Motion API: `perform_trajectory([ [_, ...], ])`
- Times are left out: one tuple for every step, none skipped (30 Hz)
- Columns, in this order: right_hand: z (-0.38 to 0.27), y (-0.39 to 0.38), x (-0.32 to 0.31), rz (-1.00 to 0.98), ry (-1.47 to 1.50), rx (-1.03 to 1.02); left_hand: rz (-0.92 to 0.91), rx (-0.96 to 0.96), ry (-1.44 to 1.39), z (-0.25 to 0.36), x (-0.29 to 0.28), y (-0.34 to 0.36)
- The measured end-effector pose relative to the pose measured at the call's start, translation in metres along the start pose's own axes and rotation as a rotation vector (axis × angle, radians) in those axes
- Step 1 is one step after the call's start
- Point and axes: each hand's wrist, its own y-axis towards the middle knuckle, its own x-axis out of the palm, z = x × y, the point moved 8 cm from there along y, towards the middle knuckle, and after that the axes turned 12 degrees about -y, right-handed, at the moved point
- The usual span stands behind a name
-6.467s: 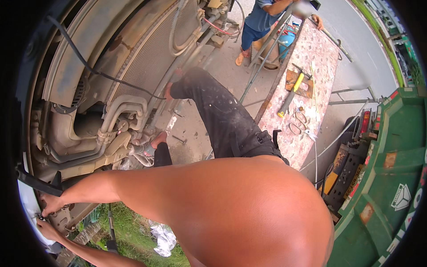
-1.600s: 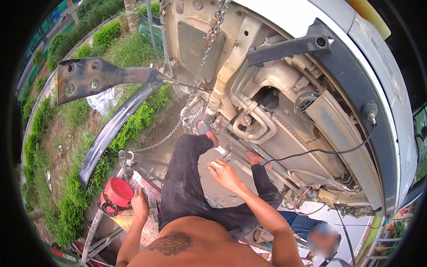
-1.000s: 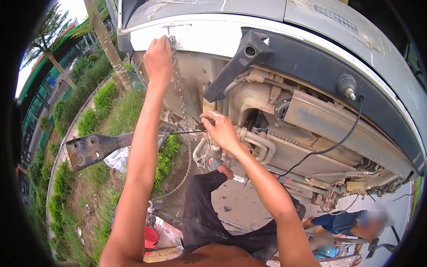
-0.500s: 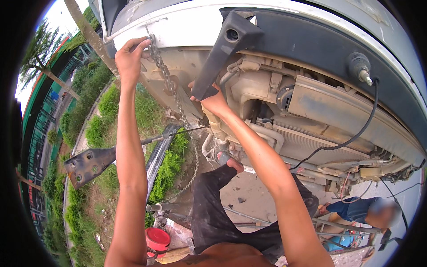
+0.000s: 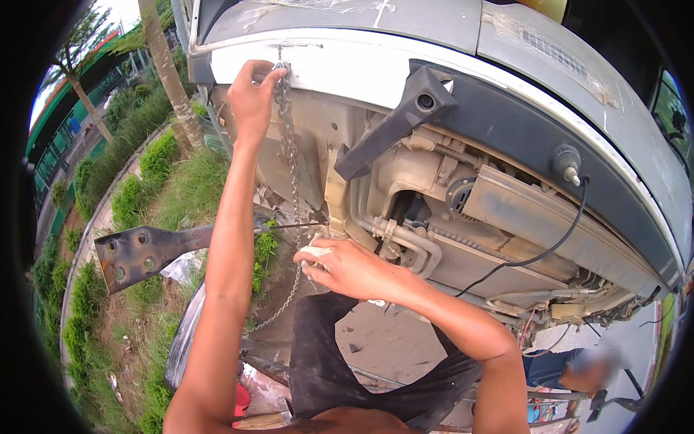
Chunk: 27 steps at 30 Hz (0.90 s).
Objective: The person stands on a metal frame at the front of a vehicle with the hood open and adjusts a black plastic trim piece along the top edge of the radiator support. He then attaches a metal chain to the vehicle's frame.
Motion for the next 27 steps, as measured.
perform_trajectory([
  [-0.018,-0.002,-0.018,0.045,-0.09,-0.1,-0.027,0.004,0.008,-0.001,0.001,0.0],
  [-0.031,0.003,-0.039,0.083,-0.118,-0.134,-0.056,0.009,0.03,-0.003,-0.003,0.001],
  [-0.043,0.011,-0.064,0.125,-0.148,-0.165,-0.086,0.016,0.046,-0.004,-0.007,0.003],
  [-0.051,0.022,-0.089,0.2,-0.286,-0.214,-0.099,0.035,0.058,-0.005,-0.013,0.004],
  [-0.058,0.031,-0.116,0.278,-0.443,-0.247,-0.11,0.055,0.046,-0.003,-0.011,0.006],
  [-0.059,0.045,-0.138,0.34,-0.526,-0.269,-0.123,0.076,0.048,-0.003,-0.012,0.007],
  [-0.057,0.06,-0.159,0.404,-0.613,-0.289,-0.119,0.061,0.03,-0.005,-0.013,0.007],
  [-0.049,0.076,-0.179,0.429,-0.704,-0.266,-0.116,0.046,0.001,-0.004,-0.009,0.007],
  [-0.039,0.09,-0.196,0.455,-0.791,-0.238,-0.118,0.029,-0.028,-0.005,-0.004,0.006],
  [-0.027,0.111,-0.204,0.455,-0.825,-0.196,-0.114,0.038,0.005,-0.009,-0.011,0.006],
  [-0.016,0.124,-0.217,0.448,-0.881,-0.133,-0.111,0.045,0.01,-0.009,-0.008,0.005],
  [-0.004,0.137,-0.226,0.422,-0.907,-0.104,-0.11,0.052,0.019,-0.008,-0.006,0.004],
  [0.01,0.148,-0.235,0.396,-0.932,-0.071,-0.116,0.08,0.031,-0.004,-0.002,0.002],
  [0.022,0.158,-0.242,0.37,-0.954,-0.042,-0.123,0.11,0.046,0.004,0.0,0.001],
  [0.023,0.165,-0.249,0.392,-0.977,-0.078,-0.129,0.139,0.064,0.009,0.0,0.0],
  [0.022,0.168,-0.256,0.414,-0.998,-0.115,-0.137,0.219,0.09,0.013,-0.002,0.0],
  [0.022,0.168,-0.262,0.437,-1.02,-0.15,-0.146,0.299,0.114,0.016,-0.003,0.001],
  [0.027,0.166,-0.269,0.463,-1.024,-0.161,-0.157,0.374,0.139,0.02,-0.004,0.0],
  [0.036,0.164,-0.278,0.435,-0.994,-0.042,-0.157,0.322,0.124,0.015,-0.005,-0.001],
  [0.041,0.156,-0.278,0.524,-0.996,-0.144,-0.157,0.269,0.107,0.011,-0.006,-0.001],
  [0.037,0.146,-0.278,0.614,-1.002,-0.247,-0.154,0.22,0.087,0.009,-0.005,-0.001],
  [0.043,0.145,-0.281,0.622,-0.979,-0.205,-0.15,0.154,0.068,0.007,-0.006,0.0],
  [0.05,0.143,-0.282,0.63,-0.956,-0.162,-0.122,0.065,-0.024,0.002,-0.007,0.0],
  [0.052,0.142,-0.281,0.636,-0.931,-0.12,-0.092,-0.027,-0.112,-0.001,-0.009,-0.001],
  [0.05,0.141,-0.28,0.646,-0.909,-0.123,-0.062,-0.12,-0.199,-0.007,-0.009,-0.004],
  [0.047,0.14,-0.281,0.656,-0.886,-0.126,-0.057,-0.136,-0.188,-0.012,-0.009,-0.003],
  [0.046,0.138,-0.283,0.67,-0.867,-0.126,-0.039,-0.129,-0.145,-0.013,-0.01,-0.002],
])
